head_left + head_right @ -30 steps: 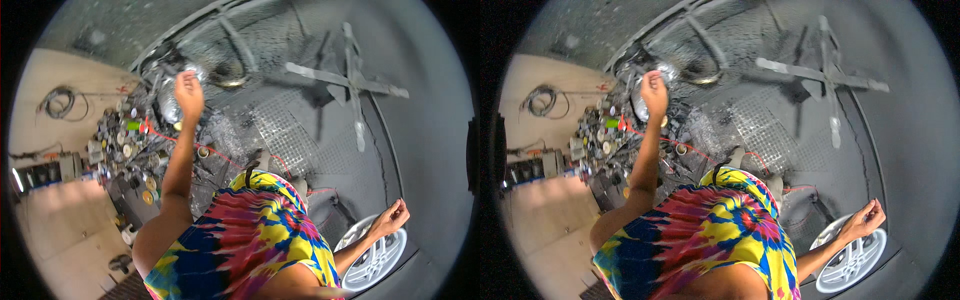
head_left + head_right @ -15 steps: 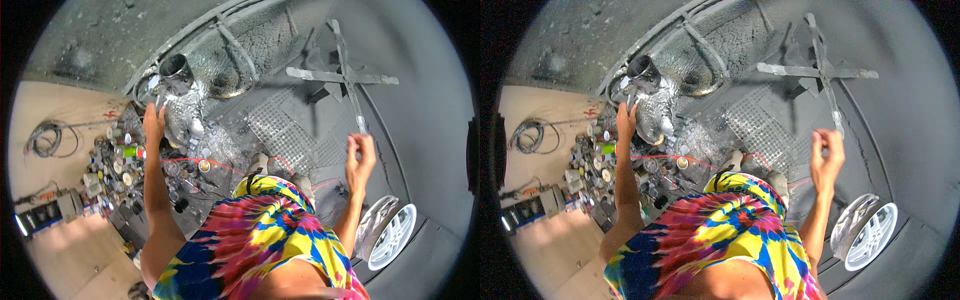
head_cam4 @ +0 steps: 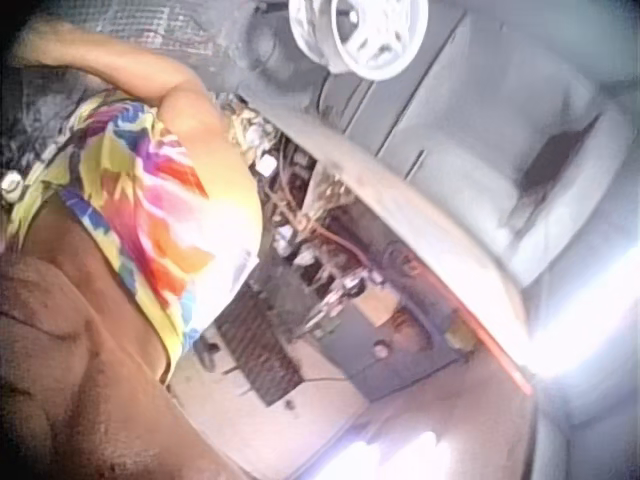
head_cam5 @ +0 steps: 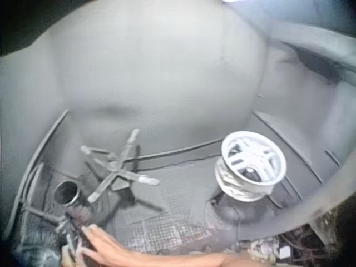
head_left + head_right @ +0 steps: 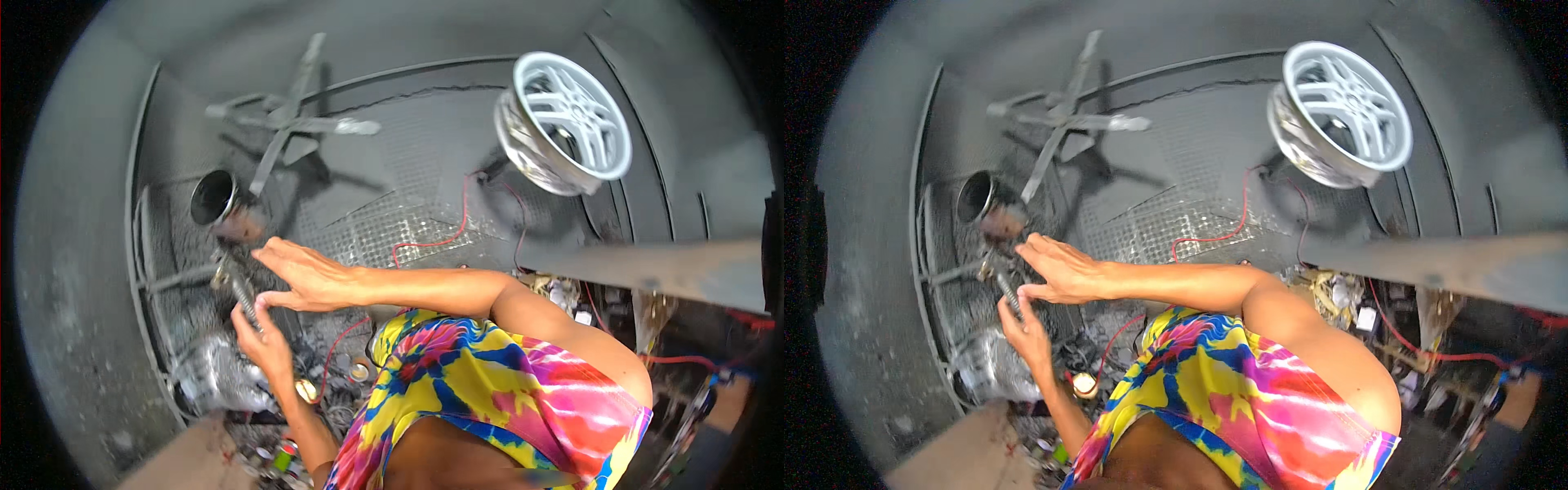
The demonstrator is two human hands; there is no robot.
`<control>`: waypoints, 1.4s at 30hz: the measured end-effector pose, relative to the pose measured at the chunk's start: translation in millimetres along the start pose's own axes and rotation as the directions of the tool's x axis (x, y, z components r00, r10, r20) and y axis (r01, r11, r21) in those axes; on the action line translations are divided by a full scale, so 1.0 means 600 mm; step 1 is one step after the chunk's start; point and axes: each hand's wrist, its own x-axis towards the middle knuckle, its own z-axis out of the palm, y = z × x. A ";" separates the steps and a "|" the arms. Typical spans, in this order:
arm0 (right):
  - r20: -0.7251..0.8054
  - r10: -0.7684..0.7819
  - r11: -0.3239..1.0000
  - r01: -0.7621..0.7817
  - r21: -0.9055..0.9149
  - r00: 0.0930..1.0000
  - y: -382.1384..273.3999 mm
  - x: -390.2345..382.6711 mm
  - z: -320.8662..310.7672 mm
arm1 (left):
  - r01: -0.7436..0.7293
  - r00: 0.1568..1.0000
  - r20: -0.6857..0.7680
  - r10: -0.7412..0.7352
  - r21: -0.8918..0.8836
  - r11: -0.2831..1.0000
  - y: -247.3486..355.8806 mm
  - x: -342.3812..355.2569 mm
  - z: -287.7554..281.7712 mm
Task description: Painting a car wheel using a pneumatic spray gun in a workshop.
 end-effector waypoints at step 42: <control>-0.957 0.236 0.758 -0.583 0.292 -0.172 -0.086 -0.760 -0.747 | -0.446 -0.003 0.557 0.830 -0.744 0.498 0.742 -0.185 0.738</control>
